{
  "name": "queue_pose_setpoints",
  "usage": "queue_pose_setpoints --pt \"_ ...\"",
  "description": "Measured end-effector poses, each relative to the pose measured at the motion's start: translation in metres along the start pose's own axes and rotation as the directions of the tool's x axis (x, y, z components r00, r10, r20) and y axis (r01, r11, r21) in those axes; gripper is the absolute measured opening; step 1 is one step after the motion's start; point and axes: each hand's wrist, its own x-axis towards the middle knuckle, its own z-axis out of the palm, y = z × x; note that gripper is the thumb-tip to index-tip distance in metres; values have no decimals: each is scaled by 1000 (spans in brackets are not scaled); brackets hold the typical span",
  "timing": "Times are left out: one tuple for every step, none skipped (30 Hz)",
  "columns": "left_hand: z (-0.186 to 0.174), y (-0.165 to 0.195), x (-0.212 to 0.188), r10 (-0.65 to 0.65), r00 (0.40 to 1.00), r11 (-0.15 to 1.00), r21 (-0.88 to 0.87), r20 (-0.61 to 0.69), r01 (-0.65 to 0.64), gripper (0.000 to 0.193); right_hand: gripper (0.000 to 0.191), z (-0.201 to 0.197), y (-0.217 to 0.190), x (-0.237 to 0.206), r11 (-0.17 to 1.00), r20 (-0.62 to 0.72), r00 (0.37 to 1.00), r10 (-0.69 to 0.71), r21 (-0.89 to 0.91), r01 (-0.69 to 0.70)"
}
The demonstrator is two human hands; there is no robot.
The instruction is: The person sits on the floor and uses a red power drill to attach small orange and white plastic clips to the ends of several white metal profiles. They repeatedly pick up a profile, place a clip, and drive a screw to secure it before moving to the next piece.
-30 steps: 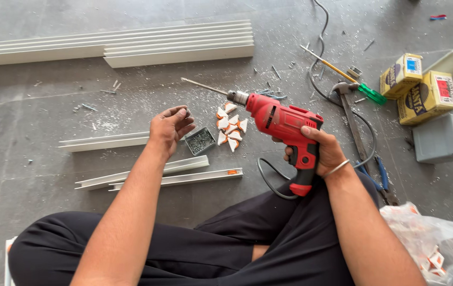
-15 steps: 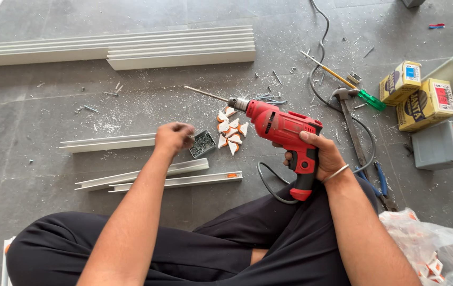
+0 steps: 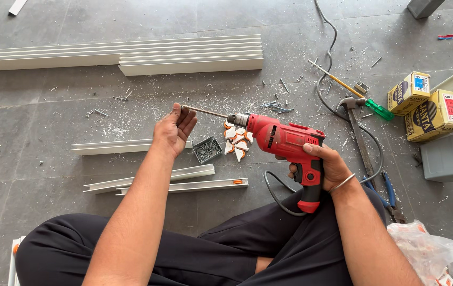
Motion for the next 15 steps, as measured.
queue_pose_setpoints --pt "-1 -1 2 2 1000 1000 -11 4 -2 25 75 1 0 0 1000 -3 1000 7 7 -7" --pt "-2 -3 4 5 1000 1000 -23 9 -4 25 76 2 0 0 1000 -5 1000 15 14 -15" --pt "-3 -3 6 8 1000 1000 -9 9 -8 25 76 2 0 0 1000 -2 1000 6 2 -6" --pt "-4 -3 7 14 1000 1000 4 10 -14 25 76 1 -1 0 1000 2 1000 -3 -12 3" --pt "-6 -2 8 18 1000 1000 19 9 -18 25 76 0 0 0 1000 5 1000 -11 -23 11" --pt "-6 0 8 36 999 998 50 18 -37 24 75 -1 1 1 1000 12 1000 -4 -9 4" --pt "-7 3 8 52 998 995 82 29 -54 23 74 -3 1 1 1000 18 1000 1 6 -2" --pt "-8 5 7 67 997 991 114 42 -71 22 74 -5 1 1 1000 22 1000 7 19 -7" --pt "-9 8 8 86 995 979 180 53 -94 22 73 -7 1 0 1000 25 1000 15 20 -15" --pt "-10 12 7 104 993 963 245 63 -116 22 73 -8 1 0 1000 27 999 24 20 -24" --pt "-12 15 4 120 990 941 308 73 -137 23 73 -10 2 -1 999 30 999 35 21 -36" --pt "-13 18 1 116 990 944 300 79 -134 24 72 -10 3 -1 999 36 999 19 25 -20" --pt "-15 21 -3 111 990 947 293 84 -131 24 70 -9 3 -2 1000 41 999 4 30 -5" --pt "-17 23 -7 106 990 950 284 91 -128 25 69 -8 4 -2 999 46 999 -12 34 10" --pt "-20 25 -11 98 988 966 227 116 -122 26 70 -6 3 -5 1000 50 998 -24 15 23"
